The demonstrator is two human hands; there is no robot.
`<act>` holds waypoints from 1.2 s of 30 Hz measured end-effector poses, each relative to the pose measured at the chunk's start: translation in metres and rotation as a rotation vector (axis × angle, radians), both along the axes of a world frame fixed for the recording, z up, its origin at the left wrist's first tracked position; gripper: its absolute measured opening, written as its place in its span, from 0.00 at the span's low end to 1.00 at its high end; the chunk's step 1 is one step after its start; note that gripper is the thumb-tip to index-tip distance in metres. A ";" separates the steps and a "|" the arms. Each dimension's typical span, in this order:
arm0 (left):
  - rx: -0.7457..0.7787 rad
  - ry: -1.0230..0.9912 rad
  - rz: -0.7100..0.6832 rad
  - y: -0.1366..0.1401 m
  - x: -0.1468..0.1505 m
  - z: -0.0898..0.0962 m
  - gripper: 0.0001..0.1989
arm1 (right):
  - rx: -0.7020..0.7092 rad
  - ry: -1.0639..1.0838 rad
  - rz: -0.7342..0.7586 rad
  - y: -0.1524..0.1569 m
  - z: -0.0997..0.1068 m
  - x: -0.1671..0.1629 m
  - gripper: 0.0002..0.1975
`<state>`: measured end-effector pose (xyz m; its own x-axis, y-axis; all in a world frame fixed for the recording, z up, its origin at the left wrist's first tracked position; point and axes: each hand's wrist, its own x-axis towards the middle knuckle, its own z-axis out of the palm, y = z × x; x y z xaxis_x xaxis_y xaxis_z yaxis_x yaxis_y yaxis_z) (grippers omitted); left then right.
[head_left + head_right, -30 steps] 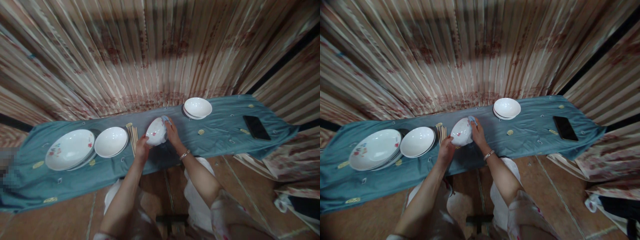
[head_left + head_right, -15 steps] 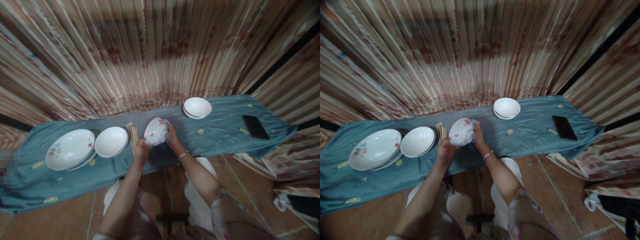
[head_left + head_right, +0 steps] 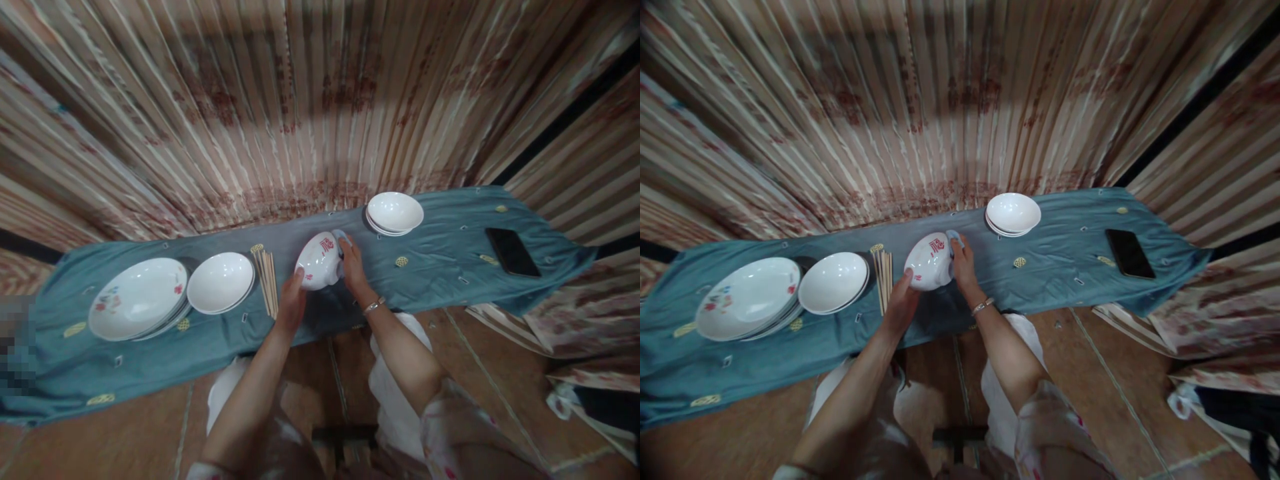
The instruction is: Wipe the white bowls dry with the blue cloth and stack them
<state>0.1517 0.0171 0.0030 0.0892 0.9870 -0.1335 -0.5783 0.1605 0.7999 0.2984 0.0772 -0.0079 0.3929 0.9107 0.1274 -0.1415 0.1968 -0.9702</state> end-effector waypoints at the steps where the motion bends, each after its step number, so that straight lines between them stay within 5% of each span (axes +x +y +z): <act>1: 0.005 0.031 0.007 0.000 -0.001 -0.001 0.25 | 0.002 -0.002 -0.010 0.000 0.001 0.001 0.25; 6: 0.066 0.155 0.171 0.007 -0.010 -0.002 0.15 | 0.037 -0.096 -0.027 -0.005 0.007 0.003 0.23; 10: 0.102 0.192 0.229 0.011 -0.019 0.002 0.17 | 0.096 -0.220 -0.008 -0.013 0.012 -0.002 0.23; 26: 0.051 0.179 0.151 0.004 -0.018 0.013 0.18 | 0.373 -1.018 0.148 -0.054 0.034 -0.023 0.25; 30: 0.044 0.169 0.155 0.007 -0.017 0.012 0.18 | 0.323 -0.979 0.126 -0.050 0.033 -0.020 0.24; 36: 0.022 0.167 0.153 0.011 -0.017 0.008 0.18 | 0.225 -0.587 0.095 -0.032 0.018 -0.007 0.26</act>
<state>0.1346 0.0283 0.0105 -0.0830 0.9902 -0.1119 -0.4535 0.0624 0.8891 0.2911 0.0456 0.0100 0.1182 0.8640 0.4894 0.3750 0.4175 -0.8277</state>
